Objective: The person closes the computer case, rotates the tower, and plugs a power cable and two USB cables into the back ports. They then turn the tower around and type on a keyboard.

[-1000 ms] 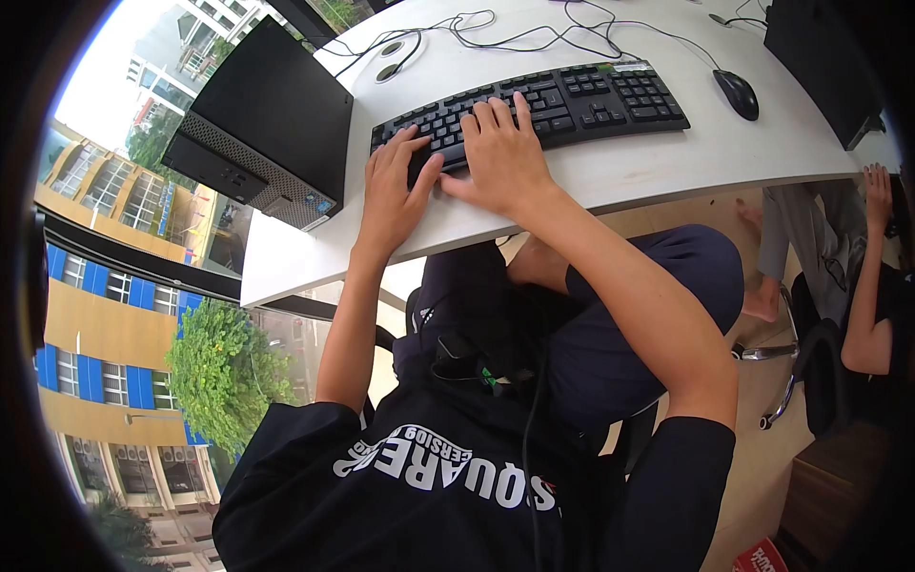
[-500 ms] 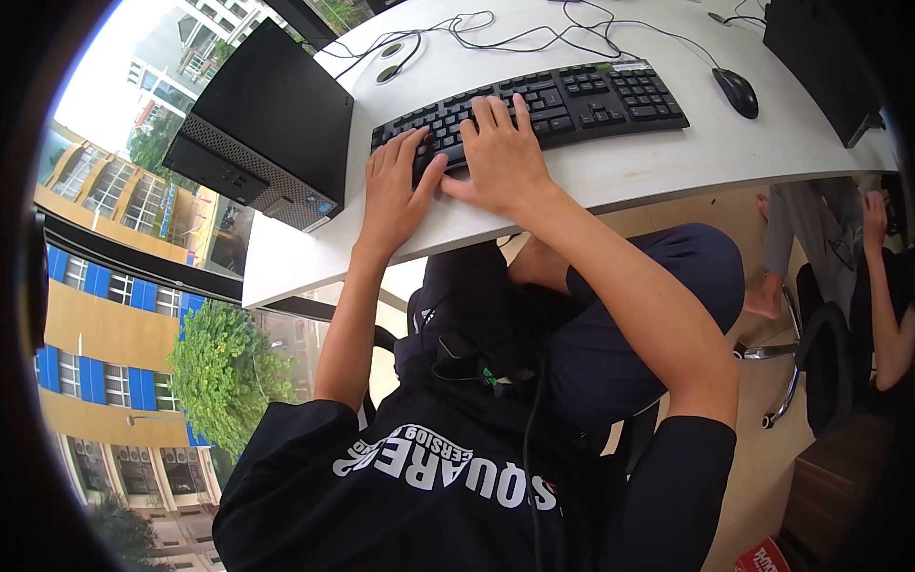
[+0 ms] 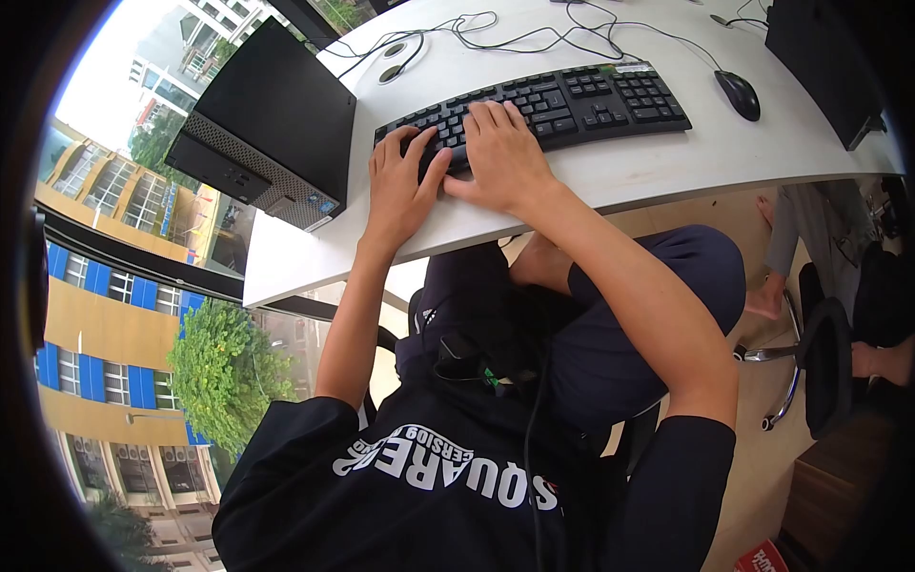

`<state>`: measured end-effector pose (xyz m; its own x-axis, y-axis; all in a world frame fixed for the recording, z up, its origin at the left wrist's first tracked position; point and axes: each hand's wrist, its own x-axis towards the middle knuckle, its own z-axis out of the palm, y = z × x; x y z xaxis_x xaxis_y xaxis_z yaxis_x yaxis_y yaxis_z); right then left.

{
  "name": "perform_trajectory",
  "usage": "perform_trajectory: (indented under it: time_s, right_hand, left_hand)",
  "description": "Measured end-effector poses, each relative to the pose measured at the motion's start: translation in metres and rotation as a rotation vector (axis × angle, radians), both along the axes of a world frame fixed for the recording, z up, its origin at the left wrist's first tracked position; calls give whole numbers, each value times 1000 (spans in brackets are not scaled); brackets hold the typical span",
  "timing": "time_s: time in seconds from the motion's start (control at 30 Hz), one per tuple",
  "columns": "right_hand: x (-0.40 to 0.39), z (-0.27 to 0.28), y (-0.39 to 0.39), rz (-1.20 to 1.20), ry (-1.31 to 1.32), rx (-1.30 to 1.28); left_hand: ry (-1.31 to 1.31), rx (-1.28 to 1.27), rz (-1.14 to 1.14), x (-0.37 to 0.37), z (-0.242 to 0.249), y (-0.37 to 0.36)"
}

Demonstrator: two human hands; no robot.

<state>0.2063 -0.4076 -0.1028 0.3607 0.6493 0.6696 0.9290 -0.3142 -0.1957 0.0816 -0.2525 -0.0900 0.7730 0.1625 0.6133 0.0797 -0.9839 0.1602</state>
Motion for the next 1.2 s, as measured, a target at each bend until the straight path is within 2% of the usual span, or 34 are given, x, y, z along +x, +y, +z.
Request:
perform_trajectory:
  time_s: [0.1, 0.2, 0.3, 0.4, 0.5, 0.6, 0.7, 0.8, 0.9, 1.2]
  right_hand:
    - [-2, 6, -2, 40, 61, -22]
    - [-1, 4, -2, 22, 19, -48]
    - [-3, 1, 0, -59, -124, 40]
    - [-8, 8, -5, -100, 6, -64]
    - [-10, 11, -5, -109, 17, -73]
    - [-4, 2, -1, -101, -63, 25]
    - [-3, 1, -1, -63, -50, -1]
    - [-3, 0, -2, -77, -105, 8]
    - [0, -2, 0, -48, -65, 0]
    - [-7, 7, -4, -114, -80, -37]
  left_hand:
    - [-8, 10, -4, 0, 0, -1]
    - [11, -10, -2, 0, 2, -3]
    - [29, 60, 18, 1, 1, -2]
    - [28, 47, 22, 2, 1, -1]
    - [-18, 36, 4, 1, 0, -1]
    - [-35, -7, 30, -5, 5, -3]
    - [-100, -54, 19, -4, 4, -3]
    - [-45, -28, 12, -6, 7, -3]
    - [-104, 8, 3, -5, 2, -1]
    - [-95, -45, -37, -5, 4, -1]
